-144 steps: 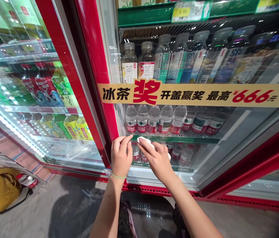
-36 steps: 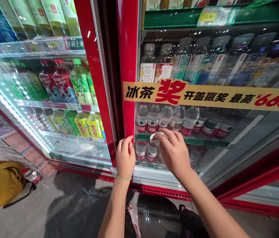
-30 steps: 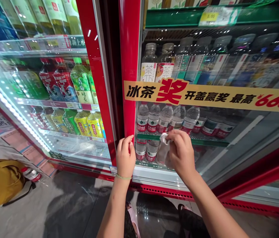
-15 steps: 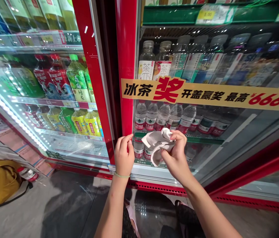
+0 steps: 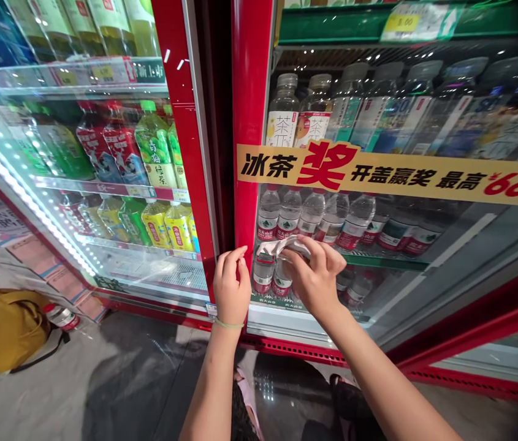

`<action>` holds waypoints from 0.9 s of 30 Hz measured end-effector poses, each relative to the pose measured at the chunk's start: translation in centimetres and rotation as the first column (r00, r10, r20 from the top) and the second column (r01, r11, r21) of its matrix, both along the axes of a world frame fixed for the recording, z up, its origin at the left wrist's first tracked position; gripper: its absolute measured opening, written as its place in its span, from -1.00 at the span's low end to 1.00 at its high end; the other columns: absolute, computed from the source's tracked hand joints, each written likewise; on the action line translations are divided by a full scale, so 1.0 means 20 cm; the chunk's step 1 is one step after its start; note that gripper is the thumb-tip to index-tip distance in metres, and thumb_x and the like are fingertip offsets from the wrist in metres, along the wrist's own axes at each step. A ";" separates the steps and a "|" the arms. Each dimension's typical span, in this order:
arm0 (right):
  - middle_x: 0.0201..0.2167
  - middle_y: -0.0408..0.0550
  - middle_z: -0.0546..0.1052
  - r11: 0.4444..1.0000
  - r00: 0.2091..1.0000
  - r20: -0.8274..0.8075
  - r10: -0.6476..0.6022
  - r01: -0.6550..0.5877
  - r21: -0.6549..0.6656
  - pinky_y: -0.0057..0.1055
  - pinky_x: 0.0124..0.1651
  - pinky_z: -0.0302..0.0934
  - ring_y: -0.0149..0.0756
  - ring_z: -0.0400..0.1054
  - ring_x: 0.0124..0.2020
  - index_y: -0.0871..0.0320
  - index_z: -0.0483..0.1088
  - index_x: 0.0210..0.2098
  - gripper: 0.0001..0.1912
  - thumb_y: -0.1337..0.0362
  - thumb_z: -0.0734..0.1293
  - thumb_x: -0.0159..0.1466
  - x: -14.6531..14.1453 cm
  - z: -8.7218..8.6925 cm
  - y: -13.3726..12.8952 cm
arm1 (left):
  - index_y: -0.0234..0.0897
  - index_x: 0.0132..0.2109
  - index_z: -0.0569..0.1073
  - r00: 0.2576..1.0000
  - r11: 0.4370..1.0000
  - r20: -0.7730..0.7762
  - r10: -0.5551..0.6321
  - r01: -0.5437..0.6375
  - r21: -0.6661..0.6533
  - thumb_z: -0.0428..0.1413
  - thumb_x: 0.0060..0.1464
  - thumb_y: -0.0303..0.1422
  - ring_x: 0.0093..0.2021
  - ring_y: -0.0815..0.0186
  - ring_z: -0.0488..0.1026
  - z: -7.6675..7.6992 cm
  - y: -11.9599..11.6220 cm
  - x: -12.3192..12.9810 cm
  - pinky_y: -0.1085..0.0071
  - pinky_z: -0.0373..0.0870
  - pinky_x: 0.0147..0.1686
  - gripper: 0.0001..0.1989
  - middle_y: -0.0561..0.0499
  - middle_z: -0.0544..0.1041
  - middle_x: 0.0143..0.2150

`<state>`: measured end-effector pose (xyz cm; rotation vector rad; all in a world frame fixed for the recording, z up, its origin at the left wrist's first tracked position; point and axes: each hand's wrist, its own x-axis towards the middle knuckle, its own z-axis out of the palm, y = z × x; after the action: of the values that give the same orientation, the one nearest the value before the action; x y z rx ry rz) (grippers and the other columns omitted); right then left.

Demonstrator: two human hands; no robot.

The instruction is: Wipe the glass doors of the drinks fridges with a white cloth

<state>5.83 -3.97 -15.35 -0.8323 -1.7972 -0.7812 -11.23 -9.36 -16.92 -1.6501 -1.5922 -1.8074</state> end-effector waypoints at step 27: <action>0.05 0.01 0.53 1.000 0.978 0.208 0.022 -0.020 -0.014 -0.22 0.10 0.06 -0.15 0.17 0.07 0.09 0.50 0.02 -0.76 0.34 0.33 0.38 -0.08 -0.20 0.02 | -0.20 0.07 0.50 1.000 1.000 0.011 0.011 -0.011 0.002 -0.03 0.37 -0.43 0.01 0.30 0.50 0.00 0.00 0.00 0.34 0.46 0.07 -0.74 -0.07 0.55 -0.03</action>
<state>4.21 -3.60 -19.43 -0.7605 -1.9938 -0.8710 -11.17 -9.33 -16.96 -1.6305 -1.5999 -1.8152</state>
